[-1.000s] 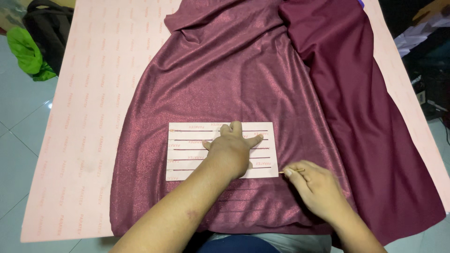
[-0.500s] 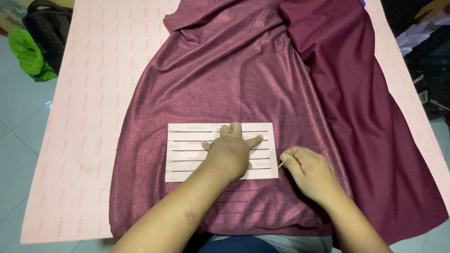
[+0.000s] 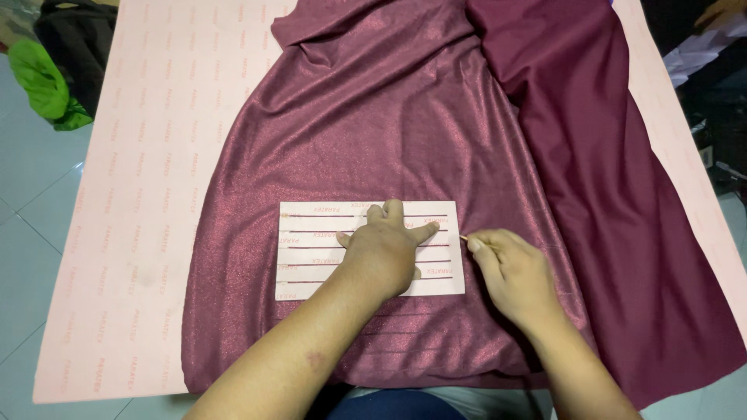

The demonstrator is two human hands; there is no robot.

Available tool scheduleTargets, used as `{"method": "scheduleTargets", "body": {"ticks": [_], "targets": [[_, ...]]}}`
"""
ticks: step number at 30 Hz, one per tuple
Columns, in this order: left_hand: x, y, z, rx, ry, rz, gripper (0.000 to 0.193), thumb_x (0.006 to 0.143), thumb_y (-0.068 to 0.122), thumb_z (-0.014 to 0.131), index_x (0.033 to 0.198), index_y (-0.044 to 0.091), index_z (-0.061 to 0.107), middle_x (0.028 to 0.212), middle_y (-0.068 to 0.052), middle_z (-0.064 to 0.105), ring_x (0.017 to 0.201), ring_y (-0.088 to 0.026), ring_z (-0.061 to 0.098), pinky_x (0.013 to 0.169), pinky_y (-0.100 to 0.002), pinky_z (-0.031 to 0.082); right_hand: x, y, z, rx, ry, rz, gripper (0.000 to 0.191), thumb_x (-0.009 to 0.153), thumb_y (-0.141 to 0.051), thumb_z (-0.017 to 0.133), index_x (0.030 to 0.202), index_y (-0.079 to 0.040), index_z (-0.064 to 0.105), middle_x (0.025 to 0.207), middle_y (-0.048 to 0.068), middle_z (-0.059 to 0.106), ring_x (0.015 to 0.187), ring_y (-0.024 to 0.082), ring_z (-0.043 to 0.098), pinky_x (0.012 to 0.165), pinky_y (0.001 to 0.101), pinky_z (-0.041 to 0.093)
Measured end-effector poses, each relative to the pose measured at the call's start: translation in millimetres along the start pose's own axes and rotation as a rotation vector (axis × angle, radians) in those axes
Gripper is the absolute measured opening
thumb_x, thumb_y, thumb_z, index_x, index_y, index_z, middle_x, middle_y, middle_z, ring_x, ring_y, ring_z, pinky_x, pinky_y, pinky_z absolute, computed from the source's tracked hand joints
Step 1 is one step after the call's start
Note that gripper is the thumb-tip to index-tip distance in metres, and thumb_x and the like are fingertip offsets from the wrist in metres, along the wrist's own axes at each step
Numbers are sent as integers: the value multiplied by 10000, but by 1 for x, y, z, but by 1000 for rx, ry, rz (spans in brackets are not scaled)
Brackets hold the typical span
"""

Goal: The person places a rectangular paper template on a maroon fabric and uses a small stick to mark lines along the template edges. The person repeatedly repositions the template and continues marking parallel lines across the fabric surface.

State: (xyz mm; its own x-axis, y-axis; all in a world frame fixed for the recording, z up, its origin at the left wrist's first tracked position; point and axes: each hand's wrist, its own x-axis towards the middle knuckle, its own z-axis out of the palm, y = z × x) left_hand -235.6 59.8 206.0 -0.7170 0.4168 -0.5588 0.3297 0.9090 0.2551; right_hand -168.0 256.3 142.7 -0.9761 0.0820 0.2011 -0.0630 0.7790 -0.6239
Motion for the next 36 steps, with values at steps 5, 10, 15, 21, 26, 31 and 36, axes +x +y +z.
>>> {"method": "scheduleTargets", "body": {"ticks": [5,10,15,21,26,31,36], "targets": [[-3,3,1,-6,2,-6,794,869,380,775,1537,491,360,1509,-111,304,1413,-334,330,1088,-694,411,-16,4,-13,68,-36,61,205,968,-194,635,1020,-39,759,949,102,780,844,223,775,755,324,585],[-6,2,0,10,21,5,807,859,370,787,1538,470,362,1512,-124,287,1411,-337,325,1081,-680,421,-32,-1,-19,-14,-132,11,203,956,-208,649,989,-40,758,907,108,763,829,245,757,732,338,572],[-6,3,2,14,17,11,794,861,396,774,1539,468,368,1489,-123,316,1393,-331,354,1077,-668,441,-50,1,-23,24,-154,-13,210,951,-207,632,1004,-55,766,923,84,777,813,221,761,715,319,578],[-8,2,2,37,30,17,788,864,416,772,1541,449,369,1466,-128,326,1373,-329,364,1061,-670,450,-56,3,-28,36,-199,52,214,944,-215,632,982,-59,773,885,65,778,776,202,765,693,309,585],[-8,1,4,42,42,25,793,860,411,776,1543,439,374,1459,-131,340,1361,-336,373,1037,-661,476,-56,-5,-17,93,-169,-83,197,952,-195,638,980,-44,759,904,80,767,801,215,759,714,315,582],[-7,-2,8,50,88,47,795,845,421,782,1533,426,385,1455,-137,344,1360,-345,374,1018,-642,496,-57,-12,-7,168,-184,-107,173,950,-170,648,970,-39,758,920,89,767,814,224,759,715,319,581],[-8,-3,10,47,95,52,790,848,431,777,1533,417,385,1450,-132,351,1357,-345,379,1011,-649,494,-58,-13,-13,-27,-70,-119,166,953,-165,637,949,-34,739,907,96,755,818,243,743,725,323,566]]}}
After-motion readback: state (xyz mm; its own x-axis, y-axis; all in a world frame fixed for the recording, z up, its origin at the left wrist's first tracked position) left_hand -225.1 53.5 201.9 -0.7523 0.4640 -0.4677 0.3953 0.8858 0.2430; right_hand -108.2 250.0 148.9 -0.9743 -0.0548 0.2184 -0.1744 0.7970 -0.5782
